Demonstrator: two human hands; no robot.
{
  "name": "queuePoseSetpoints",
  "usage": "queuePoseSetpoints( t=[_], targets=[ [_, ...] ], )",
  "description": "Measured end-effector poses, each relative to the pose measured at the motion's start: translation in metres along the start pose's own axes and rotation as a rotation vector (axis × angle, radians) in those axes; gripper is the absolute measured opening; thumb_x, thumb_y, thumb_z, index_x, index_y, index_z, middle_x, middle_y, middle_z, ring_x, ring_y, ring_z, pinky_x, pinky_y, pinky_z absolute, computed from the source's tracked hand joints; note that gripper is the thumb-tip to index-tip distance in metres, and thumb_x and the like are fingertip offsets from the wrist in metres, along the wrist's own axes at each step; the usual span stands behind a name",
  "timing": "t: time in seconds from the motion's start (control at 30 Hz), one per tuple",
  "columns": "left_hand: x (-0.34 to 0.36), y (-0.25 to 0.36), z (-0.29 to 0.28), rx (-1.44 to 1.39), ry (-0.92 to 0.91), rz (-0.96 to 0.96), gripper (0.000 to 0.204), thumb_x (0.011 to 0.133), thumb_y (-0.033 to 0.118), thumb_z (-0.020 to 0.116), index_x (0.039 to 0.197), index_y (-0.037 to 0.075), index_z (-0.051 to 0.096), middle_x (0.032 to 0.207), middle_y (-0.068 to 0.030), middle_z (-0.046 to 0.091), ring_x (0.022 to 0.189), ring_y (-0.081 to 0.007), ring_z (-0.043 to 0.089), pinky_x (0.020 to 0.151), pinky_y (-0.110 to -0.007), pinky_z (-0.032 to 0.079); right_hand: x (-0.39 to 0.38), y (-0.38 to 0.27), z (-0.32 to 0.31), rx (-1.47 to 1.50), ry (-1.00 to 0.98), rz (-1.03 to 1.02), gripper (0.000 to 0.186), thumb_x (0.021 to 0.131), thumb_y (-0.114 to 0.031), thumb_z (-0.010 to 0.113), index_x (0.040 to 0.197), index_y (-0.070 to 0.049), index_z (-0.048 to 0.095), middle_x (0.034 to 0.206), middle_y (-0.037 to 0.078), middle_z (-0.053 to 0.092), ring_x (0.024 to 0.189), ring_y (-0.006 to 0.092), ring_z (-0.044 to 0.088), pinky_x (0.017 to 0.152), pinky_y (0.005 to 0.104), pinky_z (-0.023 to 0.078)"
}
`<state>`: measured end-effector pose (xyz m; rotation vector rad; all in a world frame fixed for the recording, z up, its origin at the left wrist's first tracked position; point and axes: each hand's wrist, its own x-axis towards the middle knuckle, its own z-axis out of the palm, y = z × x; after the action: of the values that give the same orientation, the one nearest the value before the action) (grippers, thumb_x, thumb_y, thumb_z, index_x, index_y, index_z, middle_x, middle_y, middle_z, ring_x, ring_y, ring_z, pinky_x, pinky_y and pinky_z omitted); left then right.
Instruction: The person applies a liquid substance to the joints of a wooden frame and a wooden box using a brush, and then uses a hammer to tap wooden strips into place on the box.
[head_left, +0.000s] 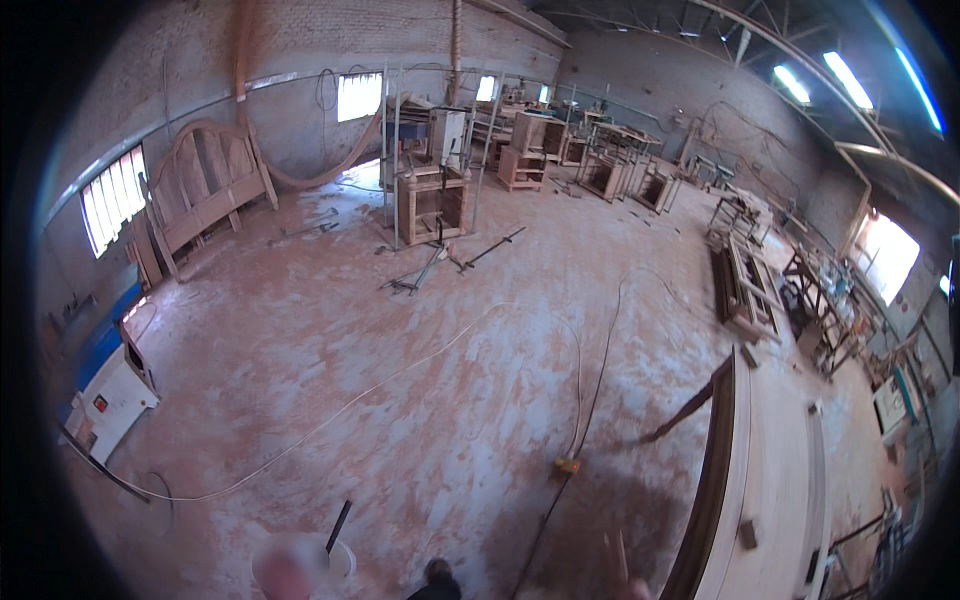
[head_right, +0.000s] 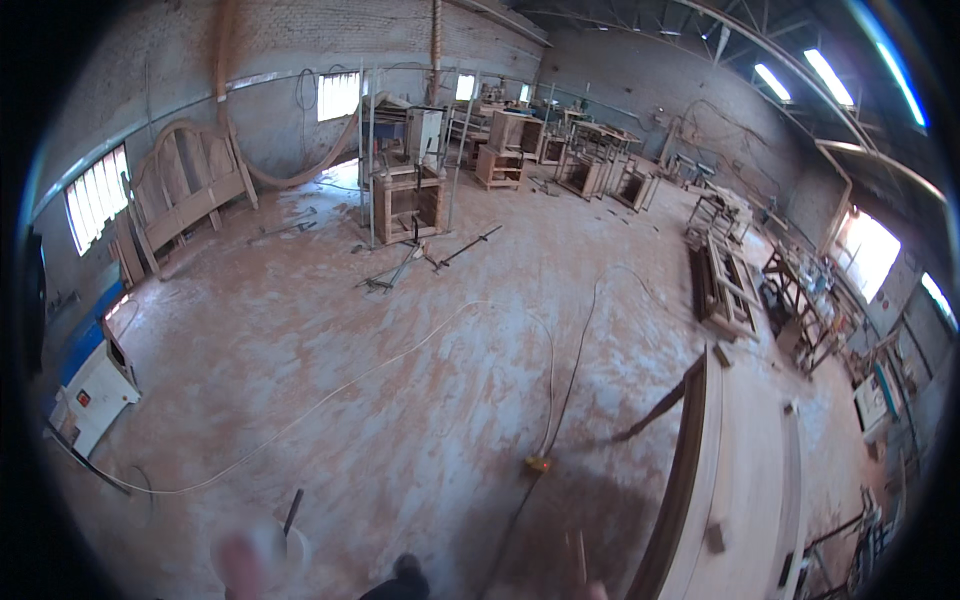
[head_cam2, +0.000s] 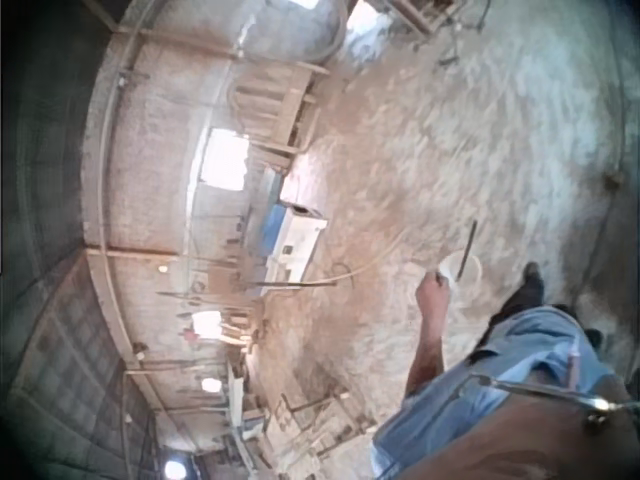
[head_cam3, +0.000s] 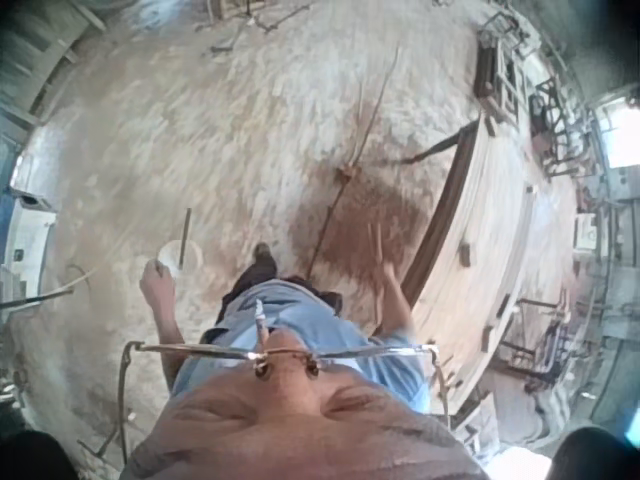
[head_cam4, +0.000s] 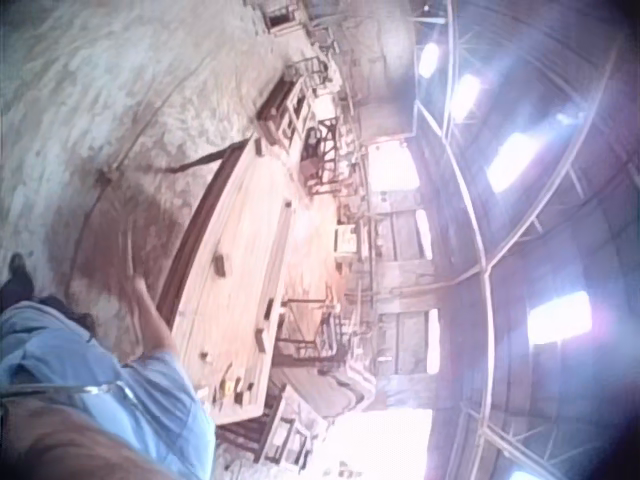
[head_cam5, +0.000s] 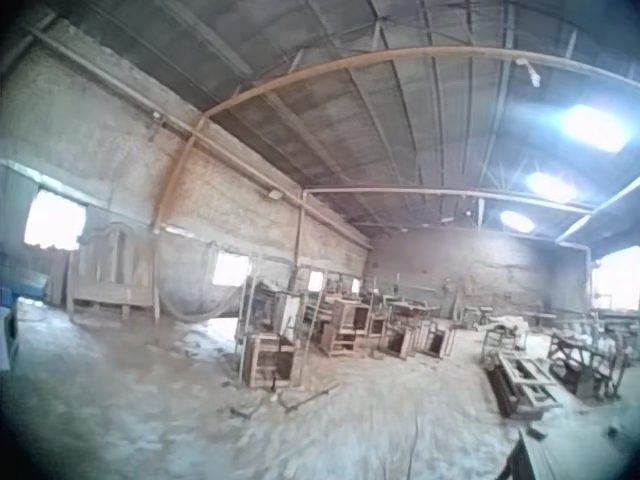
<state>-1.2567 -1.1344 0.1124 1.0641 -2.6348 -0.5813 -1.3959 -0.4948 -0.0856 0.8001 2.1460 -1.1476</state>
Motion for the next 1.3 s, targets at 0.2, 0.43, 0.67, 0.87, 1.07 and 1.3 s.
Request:
queuePoseSetpoints(
  t=[0.2,0.43,0.67,0.87,1.07,1.3],
  targets=[
    [0.226,0.12,0.145,-0.29,0.075,0.385,0.006,0.081,0.001,0.061,0.086,0.003,0.063,0.076,-0.0144,0.062,0.072,-0.0301,0.061,0.065,-0.041,0.047,0.018,0.011,0.025,0.368,-0.037,0.365,0.016,0.085,-0.018,0.066,0.089,-0.002,0.069,0.075,0.009,0.067,0.06,0.0167,0.063,0.051,0.0325,0.049],
    [0.424,0.346,0.247,-0.381,0.055,0.496,0.004,0.084,0.004,0.062,0.087,0.006,0.062,0.078,-0.0117,0.06,0.071,-0.028,0.057,0.065,-0.041,0.047,0.164,-0.168,0.032,0.571,-0.093,0.35,0.016,0.087,-0.019,0.064,0.083,-0.004,0.066,0.067,0.008,0.063,0.058,0.0172,0.061,0.048,0.0319,0.048],
    [0.578,0.543,0.286,-0.118,0.094,0.681,0.01,0.087,0.012,0.06,0.08,0.008,0.057,0.074,-0.0139,0.058,0.067,-0.0323,0.057,0.06,-0.044,0.045,0.374,-0.494,-0.089,0.469,-0.087,-0.013,0.019,0.089,-0.02,0.063,0.08,-0.003,0.063,0.064,0.009,0.061,0.057,0.0184,0.06,0.047,0.0317,0.047],
    [0.735,0.642,0.393,-0.12,-0.049,0.489,0.012,0.079,0.009,0.064,0.091,0.006,0.064,0.084,-0.015,0.064,0.076,-0.0369,0.062,0.063,-0.045,0.05,0.544,-0.7,-0.153,0.509,0.016,-0.084,0.018,0.089,-0.011,0.061,0.095,0.006,0.06,0.077,0.015,0.066,0.058,0.0224,0.062,0.05,0.0344,0.052],
    [0.9,0.784,0.479,-0.305,-0.11,0.51,0.004,0.084,0.01,0.062,0.082,0.007,0.06,0.073,-0.0155,0.059,0.066,-0.0356,0.058,0.057,-0.045,0.045,0.652,-0.741,-0.162,0.535,-0.101,0.099,0.022,0.091,-0.019,0.063,0.098,0.002,0.059,0.076,0.013,0.065,0.056,0.0239,0.061,0.047,0.0355,0.05],
    [1.087,0.972,0.582,-0.294,-0.031,0.642,0.013,0.077,0.01,0.066,0.089,0.006,0.063,0.084,-0.0162,0.063,0.078,-0.0394,0.061,0.066,-0.048,0.049,0.788,-0.813,-0.15,0.722,-0.048,0.303,0.026,0.09,-0.028,0.065,0.097,-0.003,0.061,0.072,0.011,0.063,0.053,0.0223,0.058,0.044,0.0356,0.046]
  ],
)
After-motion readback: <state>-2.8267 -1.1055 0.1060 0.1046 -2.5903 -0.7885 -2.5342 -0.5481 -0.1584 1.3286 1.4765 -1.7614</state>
